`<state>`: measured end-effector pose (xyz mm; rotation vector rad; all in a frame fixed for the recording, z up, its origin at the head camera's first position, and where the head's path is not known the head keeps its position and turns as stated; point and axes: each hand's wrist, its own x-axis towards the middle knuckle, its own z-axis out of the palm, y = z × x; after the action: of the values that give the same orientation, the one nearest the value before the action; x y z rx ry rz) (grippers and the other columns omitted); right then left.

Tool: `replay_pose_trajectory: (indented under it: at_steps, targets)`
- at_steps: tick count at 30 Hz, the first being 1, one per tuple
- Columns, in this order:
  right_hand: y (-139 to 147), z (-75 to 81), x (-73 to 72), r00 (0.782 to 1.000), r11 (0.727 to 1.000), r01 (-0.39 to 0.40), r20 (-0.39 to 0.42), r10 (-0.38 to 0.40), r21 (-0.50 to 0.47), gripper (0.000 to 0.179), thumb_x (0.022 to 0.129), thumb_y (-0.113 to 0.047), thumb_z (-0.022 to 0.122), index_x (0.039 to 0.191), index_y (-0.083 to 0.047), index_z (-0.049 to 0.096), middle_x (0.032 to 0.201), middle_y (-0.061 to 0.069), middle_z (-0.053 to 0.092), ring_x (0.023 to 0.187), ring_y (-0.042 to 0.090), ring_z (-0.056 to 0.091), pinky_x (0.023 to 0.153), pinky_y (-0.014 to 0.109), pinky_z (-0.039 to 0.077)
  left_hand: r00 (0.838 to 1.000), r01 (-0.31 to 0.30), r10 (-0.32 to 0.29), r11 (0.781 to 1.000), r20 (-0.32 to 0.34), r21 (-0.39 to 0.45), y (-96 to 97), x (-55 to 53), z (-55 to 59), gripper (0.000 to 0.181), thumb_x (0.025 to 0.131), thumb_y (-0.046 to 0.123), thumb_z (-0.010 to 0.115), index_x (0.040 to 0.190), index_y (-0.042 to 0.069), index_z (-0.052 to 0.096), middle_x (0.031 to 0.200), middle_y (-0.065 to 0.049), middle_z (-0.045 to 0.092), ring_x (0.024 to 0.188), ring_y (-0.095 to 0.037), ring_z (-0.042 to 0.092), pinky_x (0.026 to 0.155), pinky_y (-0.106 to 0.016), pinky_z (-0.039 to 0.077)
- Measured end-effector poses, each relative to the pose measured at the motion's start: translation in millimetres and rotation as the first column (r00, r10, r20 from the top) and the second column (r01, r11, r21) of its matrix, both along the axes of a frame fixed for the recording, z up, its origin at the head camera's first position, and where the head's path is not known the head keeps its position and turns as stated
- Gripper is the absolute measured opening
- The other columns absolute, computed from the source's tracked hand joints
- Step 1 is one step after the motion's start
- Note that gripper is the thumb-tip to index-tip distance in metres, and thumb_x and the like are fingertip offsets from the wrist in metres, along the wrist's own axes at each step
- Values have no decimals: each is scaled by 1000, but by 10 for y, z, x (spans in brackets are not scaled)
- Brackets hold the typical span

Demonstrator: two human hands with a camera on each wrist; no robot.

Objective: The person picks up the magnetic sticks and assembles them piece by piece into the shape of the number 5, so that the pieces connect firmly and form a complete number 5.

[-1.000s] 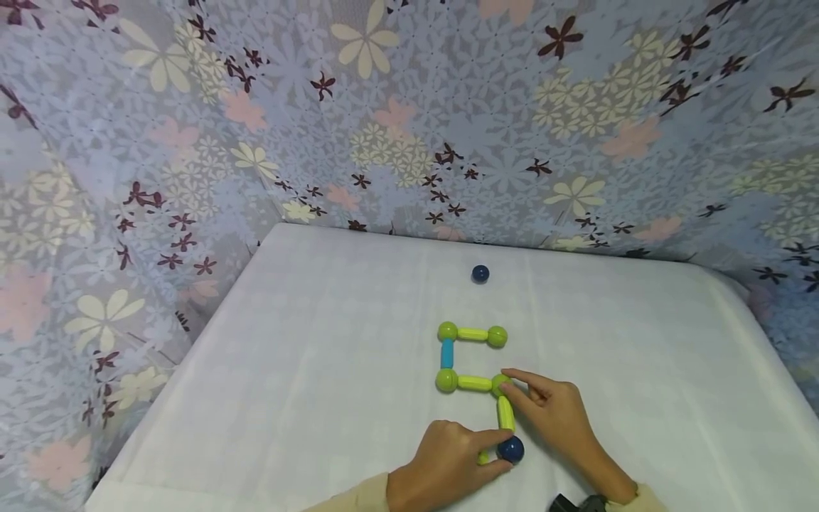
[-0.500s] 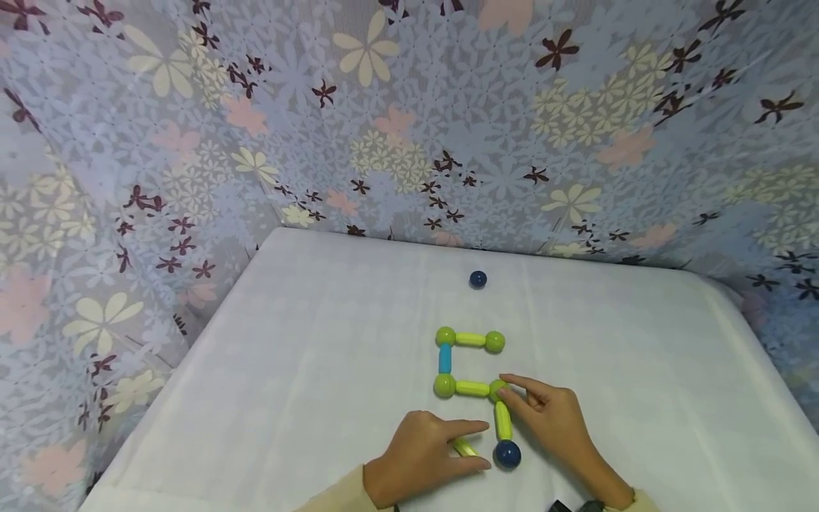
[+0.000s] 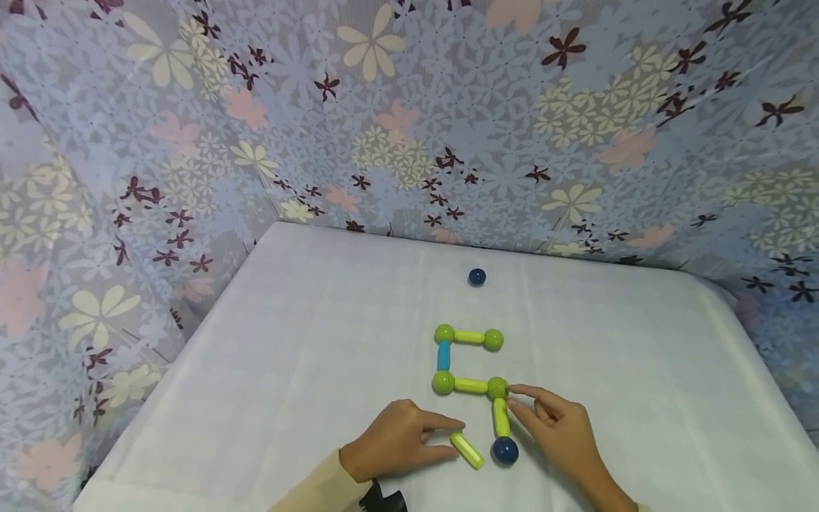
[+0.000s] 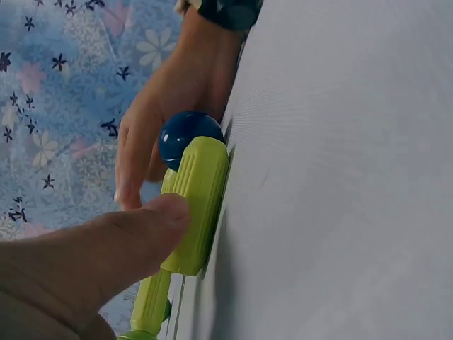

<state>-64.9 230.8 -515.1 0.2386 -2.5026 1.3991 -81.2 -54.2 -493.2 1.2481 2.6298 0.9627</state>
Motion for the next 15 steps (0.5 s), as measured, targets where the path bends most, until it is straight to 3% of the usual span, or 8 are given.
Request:
replay_pose_trajectory:
  at_steps: [4,9,15]
  targets:
    - [57,25,177,995,995,-80,58,84,-62,24,85,-13,85,108,-20,79,52,-7,31,47,-4,23,42,24,33,1000,-4,4,1000,24,6,3,-9,-36,32,92,33,79,123,24,77,53,22,43,43,9,18,45,-12,27]
    - [138,36,287,965,971,-205,138,221,-123,24,83,-11,86,105,-17,80,51,-4,27,48,-3,23,40,23,32,998,-26,25,999,62,18,13,-5,-57,27,92,28,79,119,23,78,48,20,36,41,10,21,43,-12,28]
    - [140,50,288,943,968,-235,222,249,-90,22,82,-22,88,103,-24,81,54,-13,28,49,-2,25,42,21,30,998,-53,53,999,29,-1,-6,2,-54,17,91,29,81,107,24,81,47,21,36,43,11,20,45,-12,26]
